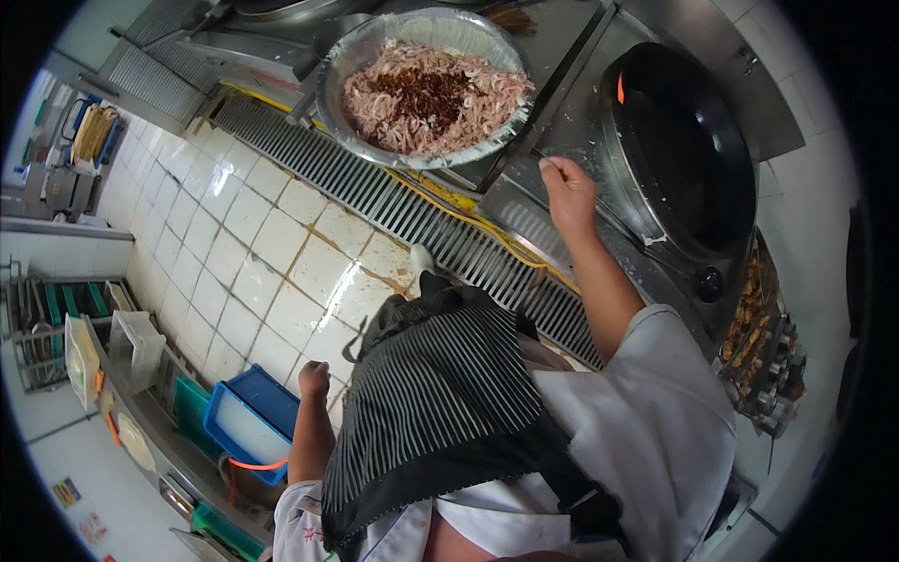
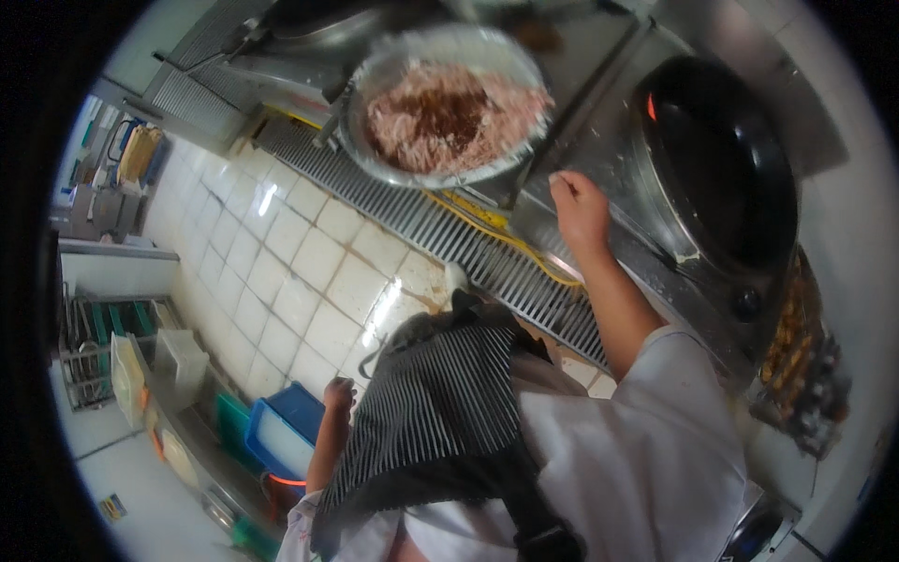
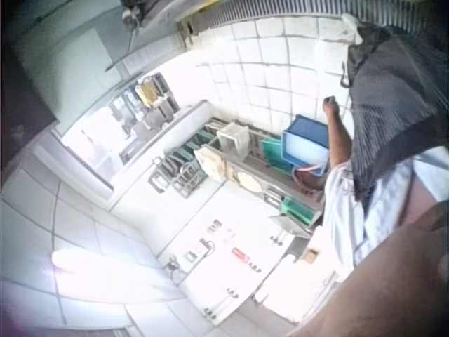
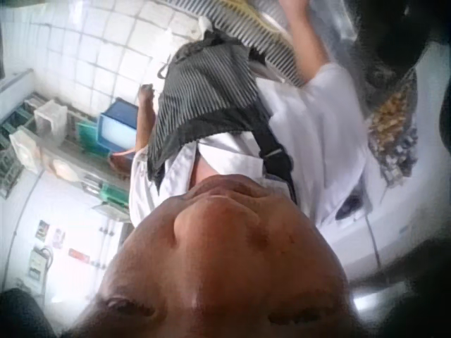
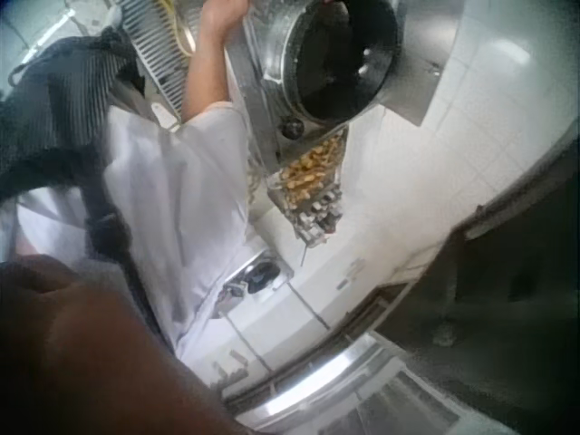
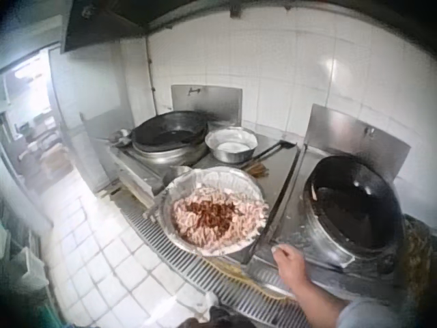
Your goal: The person scoops fried food from a wok, adds a dark sauce to a bowl of shredded meat, and mixes the contents by hand. They then wash their hands and arrange fried pieces on a tray.
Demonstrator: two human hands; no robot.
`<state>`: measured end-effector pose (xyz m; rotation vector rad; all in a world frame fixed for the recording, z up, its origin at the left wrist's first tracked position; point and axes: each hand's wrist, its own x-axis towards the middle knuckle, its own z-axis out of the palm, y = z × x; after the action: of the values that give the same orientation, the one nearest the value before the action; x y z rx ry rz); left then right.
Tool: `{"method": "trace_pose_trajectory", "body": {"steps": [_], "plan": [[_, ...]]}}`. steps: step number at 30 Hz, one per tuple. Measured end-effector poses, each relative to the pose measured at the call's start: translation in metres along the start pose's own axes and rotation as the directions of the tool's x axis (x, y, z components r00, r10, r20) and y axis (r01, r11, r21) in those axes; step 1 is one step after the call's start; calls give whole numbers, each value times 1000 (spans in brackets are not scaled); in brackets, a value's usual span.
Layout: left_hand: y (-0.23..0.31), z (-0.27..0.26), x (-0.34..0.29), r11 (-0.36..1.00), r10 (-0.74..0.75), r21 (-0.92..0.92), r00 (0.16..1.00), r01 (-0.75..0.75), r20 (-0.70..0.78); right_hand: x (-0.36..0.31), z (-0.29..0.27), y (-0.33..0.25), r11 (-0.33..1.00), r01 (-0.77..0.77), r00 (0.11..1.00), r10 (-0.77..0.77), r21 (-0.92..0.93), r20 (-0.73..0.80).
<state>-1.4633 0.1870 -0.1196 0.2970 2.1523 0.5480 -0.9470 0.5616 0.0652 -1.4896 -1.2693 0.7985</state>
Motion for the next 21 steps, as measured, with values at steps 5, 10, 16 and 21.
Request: {"method": "trace_pose_trajectory", "body": {"steps": [5, 10, 16, 21], "plan": [[71, -30, 39, 746, 361, 506, 901, -434, 240, 68, 71, 7, 999, 26, 999, -27, -24, -34], [134, -52, 82, 868, 269, 350, 926, -352, 265, 116, 128, 5, 990, 41, 999, -38, -137, 25], [204, -51, 179, 657, 254, 545, 833, -521, 491, 130, 177, 2, 940, 12, 999, 1, -342, 38], [260, -53, 295, 475, 313, 505, 675, -721, 669, 136, 221, -4, 840, -86, 996, 73, -536, -46]]}}
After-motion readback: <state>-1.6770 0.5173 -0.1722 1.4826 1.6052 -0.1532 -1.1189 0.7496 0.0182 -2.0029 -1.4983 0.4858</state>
